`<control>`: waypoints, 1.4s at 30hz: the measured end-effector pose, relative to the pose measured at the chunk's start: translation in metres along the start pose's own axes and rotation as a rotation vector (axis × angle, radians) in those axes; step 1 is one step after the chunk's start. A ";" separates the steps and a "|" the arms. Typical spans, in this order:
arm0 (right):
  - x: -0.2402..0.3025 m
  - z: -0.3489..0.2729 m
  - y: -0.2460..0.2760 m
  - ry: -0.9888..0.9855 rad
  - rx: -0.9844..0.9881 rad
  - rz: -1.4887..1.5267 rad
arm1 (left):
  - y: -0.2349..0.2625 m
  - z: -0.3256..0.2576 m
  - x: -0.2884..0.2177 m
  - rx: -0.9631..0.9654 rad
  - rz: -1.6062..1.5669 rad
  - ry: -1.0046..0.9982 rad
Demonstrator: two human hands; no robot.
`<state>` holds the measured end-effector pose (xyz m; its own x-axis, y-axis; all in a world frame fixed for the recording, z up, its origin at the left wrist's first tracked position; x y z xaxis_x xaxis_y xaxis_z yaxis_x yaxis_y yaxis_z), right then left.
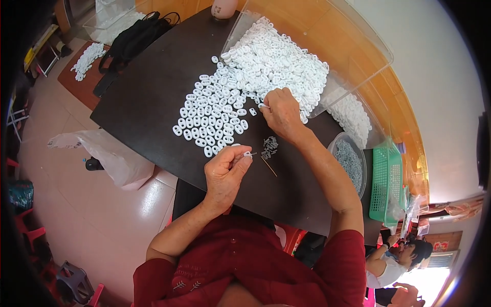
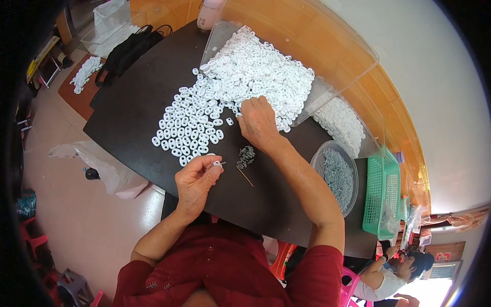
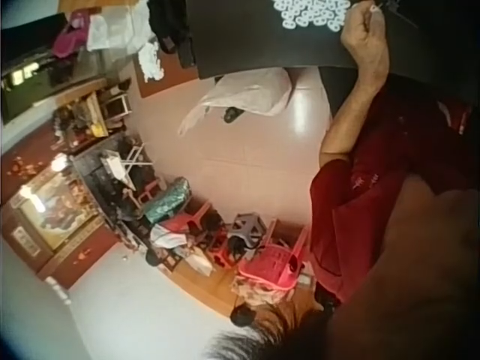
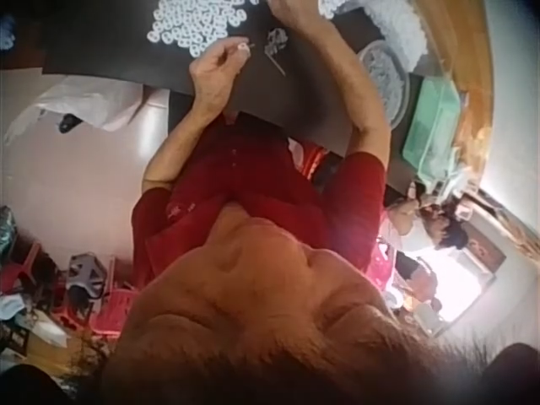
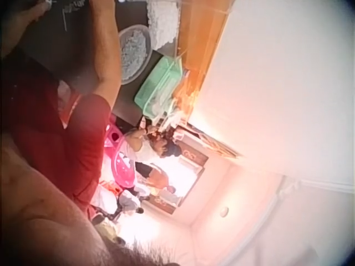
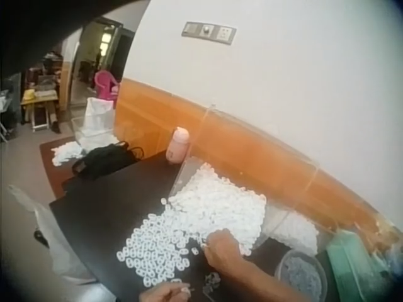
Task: Manually assembling small white plastic components by attaching metal clips or rings.
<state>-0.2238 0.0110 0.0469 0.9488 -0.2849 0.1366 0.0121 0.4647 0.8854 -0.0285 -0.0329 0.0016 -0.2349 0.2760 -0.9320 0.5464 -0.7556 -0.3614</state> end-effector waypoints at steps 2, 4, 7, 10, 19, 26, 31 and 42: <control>0.001 0.000 -0.001 0.030 -0.001 -0.028 | -0.001 0.000 0.000 -0.001 -0.042 -0.007; -0.002 0.001 -0.005 0.011 0.047 -0.012 | 0.001 0.000 0.002 0.017 -0.033 -0.005; 0.001 0.001 0.000 0.027 -0.004 0.075 | 0.002 -0.001 0.003 0.038 -0.028 0.000; 0.006 -0.002 0.016 -0.199 0.095 0.289 | 0.003 -0.001 0.004 0.035 -0.028 -0.009; 0.038 -0.048 0.035 -0.735 0.255 1.086 | 0.002 -0.002 -0.002 0.028 -0.060 -0.001; 0.053 -0.064 0.031 -0.794 0.298 1.230 | -0.003 -0.004 -0.008 0.058 -0.129 0.063; 0.057 -0.068 0.028 -0.752 0.242 1.340 | -0.004 -0.007 -0.016 0.017 -0.139 0.051; 0.069 -0.074 0.035 -0.720 0.167 1.255 | 0.001 -0.010 -0.011 -0.031 -0.072 0.013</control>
<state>-0.1346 0.0695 0.0544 -0.0533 -0.1463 0.9878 -0.7726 0.6328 0.0520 -0.0171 -0.0306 0.0111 -0.2644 0.3368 -0.9037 0.5526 -0.7150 -0.4282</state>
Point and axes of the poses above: each hand's wrist, its own z-axis towards the middle knuckle, its own y-axis out of the back of the hand, x = y × z, the point moved 4 cm from there along z, towards the middle knuckle, and after that the axes turned 3 degrees about z, right-handed, at the moved point
